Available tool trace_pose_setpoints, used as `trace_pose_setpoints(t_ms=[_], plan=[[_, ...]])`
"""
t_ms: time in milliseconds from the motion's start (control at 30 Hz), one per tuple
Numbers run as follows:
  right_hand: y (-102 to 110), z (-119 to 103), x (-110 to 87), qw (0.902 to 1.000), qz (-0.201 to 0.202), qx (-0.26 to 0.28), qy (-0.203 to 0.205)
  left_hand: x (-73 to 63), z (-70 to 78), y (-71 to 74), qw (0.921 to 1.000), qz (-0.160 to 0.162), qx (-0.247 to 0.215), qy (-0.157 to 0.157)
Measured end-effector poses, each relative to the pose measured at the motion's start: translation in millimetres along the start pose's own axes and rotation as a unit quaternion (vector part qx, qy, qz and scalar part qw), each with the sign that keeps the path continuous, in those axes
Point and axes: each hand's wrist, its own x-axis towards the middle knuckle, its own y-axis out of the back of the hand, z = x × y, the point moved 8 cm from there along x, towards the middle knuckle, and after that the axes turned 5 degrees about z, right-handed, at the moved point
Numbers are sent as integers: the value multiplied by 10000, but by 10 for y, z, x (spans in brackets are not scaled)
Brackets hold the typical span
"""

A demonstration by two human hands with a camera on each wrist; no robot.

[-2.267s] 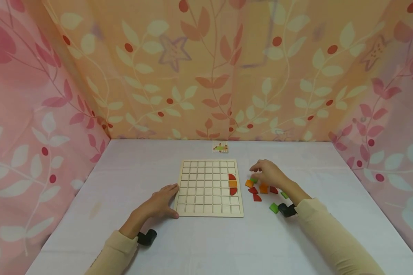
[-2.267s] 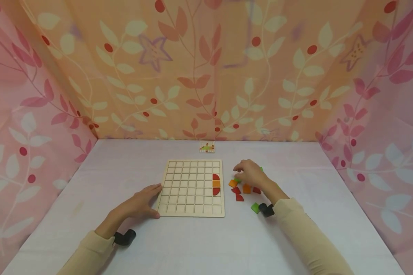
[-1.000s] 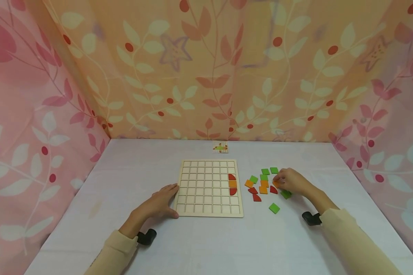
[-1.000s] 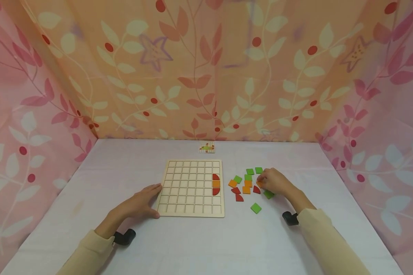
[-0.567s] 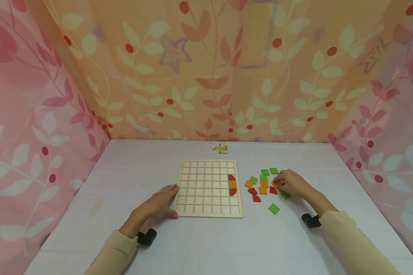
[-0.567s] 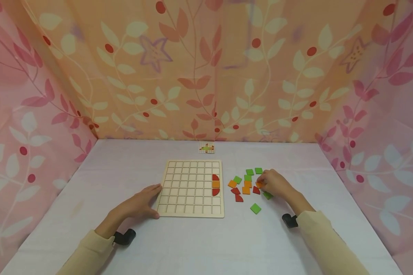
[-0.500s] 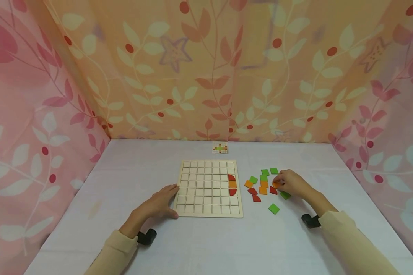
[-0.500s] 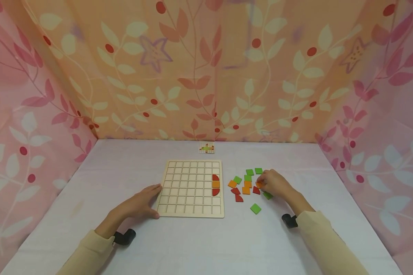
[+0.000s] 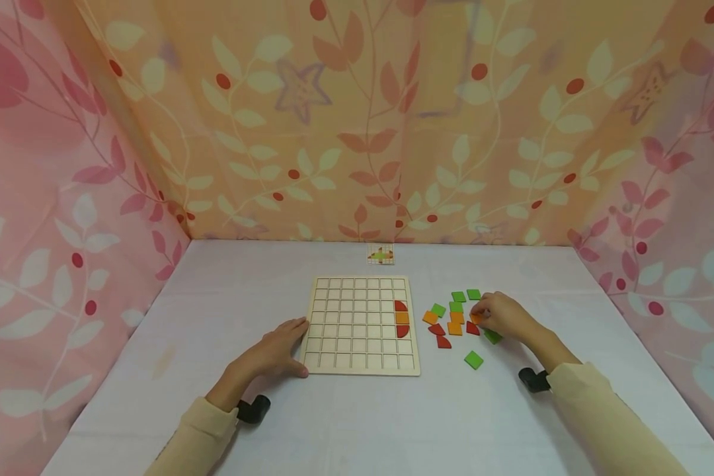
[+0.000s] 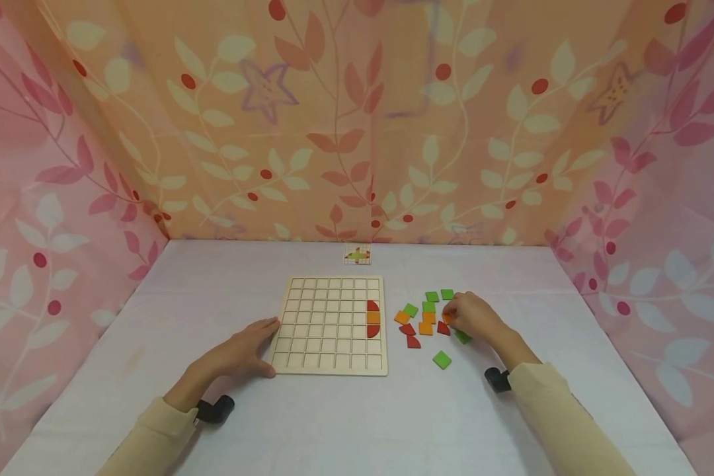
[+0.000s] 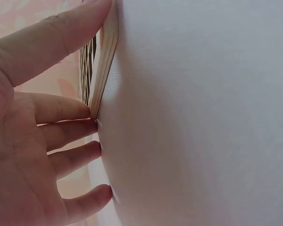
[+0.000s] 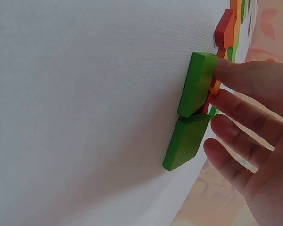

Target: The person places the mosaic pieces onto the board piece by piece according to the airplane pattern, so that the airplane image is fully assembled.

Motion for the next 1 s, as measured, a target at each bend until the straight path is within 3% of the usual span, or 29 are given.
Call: trace_pose_setpoints(t_ms=[333, 800, 1000], plan=[[-7, 16, -26, 9998, -108, 73, -121, 23, 11, -23, 9999, -81, 70, -14], [4, 45, 30, 9996, -220, 148, 18, 33, 32, 9, 9999, -87, 122, -17], [72, 19, 45, 9993, -103, 319, -158, 40, 36, 18, 9998, -49, 150, -83]])
